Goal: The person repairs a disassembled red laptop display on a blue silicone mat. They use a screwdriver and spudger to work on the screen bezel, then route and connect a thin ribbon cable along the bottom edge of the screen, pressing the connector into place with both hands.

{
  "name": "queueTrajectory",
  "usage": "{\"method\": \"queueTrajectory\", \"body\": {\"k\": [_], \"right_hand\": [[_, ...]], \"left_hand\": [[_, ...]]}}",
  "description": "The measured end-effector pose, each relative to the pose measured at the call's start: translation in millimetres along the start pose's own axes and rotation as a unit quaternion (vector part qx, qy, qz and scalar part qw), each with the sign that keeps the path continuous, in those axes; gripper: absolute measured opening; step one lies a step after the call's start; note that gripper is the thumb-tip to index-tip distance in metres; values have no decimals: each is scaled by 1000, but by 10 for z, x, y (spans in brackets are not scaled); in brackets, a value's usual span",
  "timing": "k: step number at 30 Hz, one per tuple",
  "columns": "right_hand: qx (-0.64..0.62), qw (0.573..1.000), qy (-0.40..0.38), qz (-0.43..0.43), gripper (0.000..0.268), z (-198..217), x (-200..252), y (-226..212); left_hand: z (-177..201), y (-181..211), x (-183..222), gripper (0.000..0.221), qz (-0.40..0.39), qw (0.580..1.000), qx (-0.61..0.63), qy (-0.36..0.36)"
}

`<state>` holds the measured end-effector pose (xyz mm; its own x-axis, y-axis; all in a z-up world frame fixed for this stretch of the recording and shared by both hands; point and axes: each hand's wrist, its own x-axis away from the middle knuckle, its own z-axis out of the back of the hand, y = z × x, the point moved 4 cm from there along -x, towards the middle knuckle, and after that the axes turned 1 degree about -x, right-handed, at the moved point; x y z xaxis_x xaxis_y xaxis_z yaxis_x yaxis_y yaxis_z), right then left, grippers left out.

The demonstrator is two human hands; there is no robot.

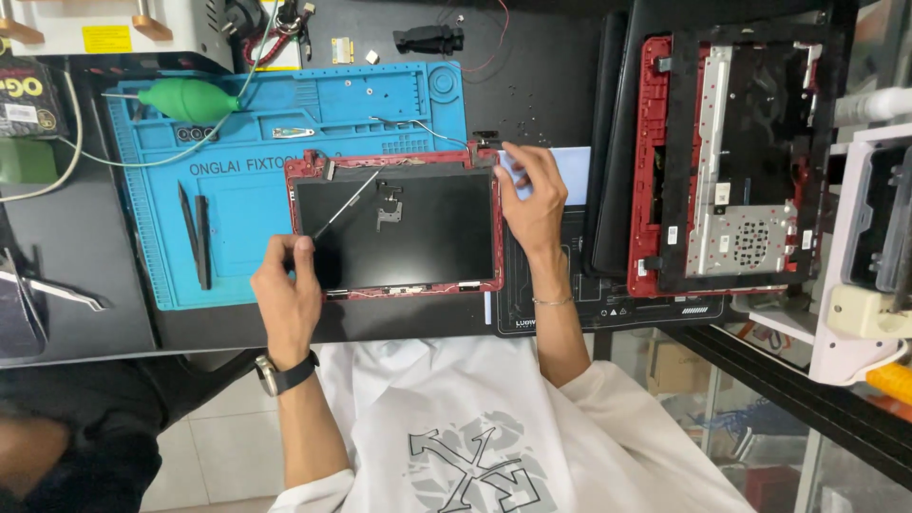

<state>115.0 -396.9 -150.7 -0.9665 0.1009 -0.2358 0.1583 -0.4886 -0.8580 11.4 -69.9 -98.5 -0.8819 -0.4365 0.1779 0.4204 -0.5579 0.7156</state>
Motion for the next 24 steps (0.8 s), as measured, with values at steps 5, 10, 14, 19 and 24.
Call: {"method": "queueTrajectory", "body": {"k": [5, 10, 14, 19, 24], "right_hand": [[6, 1000, -30, -4, 36, -46, 62, -101], [4, 999, -27, -16, 36, -21, 91, 0], [-8, 1000, -23, -7, 34, -23, 64, -25], [-15, 1000, -17, -3, 30, -18, 59, -54], [-12, 1000, -23, -17, 31, -32, 73, -19]], "left_hand": [[-262, 306, -40, 20, -72, 996, 36, -28], [-279, 999, -78, 10, -273, 960, -44, -42], [-273, 1320, -245, 10, -382, 913, -135, -54], [-297, 1568, -360, 14, -447, 865, -220, -58], [-345, 1641, -396, 15, -451, 858, -234, -79]]}}
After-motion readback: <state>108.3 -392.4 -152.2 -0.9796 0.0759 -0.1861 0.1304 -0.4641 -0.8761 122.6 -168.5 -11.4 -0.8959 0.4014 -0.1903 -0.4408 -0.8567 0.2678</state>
